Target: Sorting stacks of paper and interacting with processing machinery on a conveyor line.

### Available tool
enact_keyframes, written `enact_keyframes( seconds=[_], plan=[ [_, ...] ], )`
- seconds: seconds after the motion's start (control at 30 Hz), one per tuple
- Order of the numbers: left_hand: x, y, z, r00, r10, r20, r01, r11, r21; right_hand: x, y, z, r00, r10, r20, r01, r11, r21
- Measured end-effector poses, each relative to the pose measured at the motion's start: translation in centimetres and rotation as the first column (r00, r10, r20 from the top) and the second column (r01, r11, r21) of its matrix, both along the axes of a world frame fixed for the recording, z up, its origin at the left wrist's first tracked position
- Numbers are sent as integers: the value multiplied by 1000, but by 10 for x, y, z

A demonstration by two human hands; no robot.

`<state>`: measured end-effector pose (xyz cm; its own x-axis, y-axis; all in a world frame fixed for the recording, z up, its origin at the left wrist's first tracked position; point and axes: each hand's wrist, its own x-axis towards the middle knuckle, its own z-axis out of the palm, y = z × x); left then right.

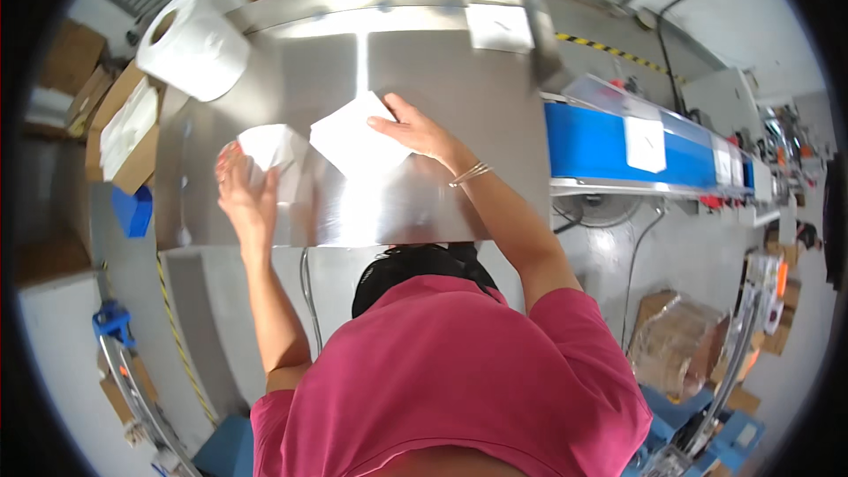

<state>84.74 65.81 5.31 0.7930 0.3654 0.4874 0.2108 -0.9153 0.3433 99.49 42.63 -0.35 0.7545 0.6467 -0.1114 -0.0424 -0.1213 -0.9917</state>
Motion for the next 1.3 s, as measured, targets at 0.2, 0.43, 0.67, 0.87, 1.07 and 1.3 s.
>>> enact_keyframes(
  seconds=[0.2, 0.43, 0.67, 0.87, 1.07, 1.3],
  plan=[
    [11, -37, -10, 994, -21, -111, 14, 998, -62, 6, -164, -39, 880, -419, 224, 461, 867, -188],
    [16, -192, -14, 958, -274, -83, 231, 910, -344, 12, -337, -52, 557, -579, 595, 819, 503, -277],
    [27, -285, -2, 933, -360, -25, 330, 879, -345, 23, -435, -37, 405, -142, 903, 913, 13, -407],
    [23, -290, -9, 927, -368, -72, 340, 905, -254, -13, -338, 1, 768, -367, 526, 517, 839, -171],
    [16, -292, -5, 939, -334, -85, 273, 872, -407, -25, -260, 19, 943, -106, 315, 144, 984, -101],
    [15, -287, -2, 922, -373, -103, 271, 812, -517, -13, -240, 23, 955, 98, 282, -74, 993, -93]
  ],
)
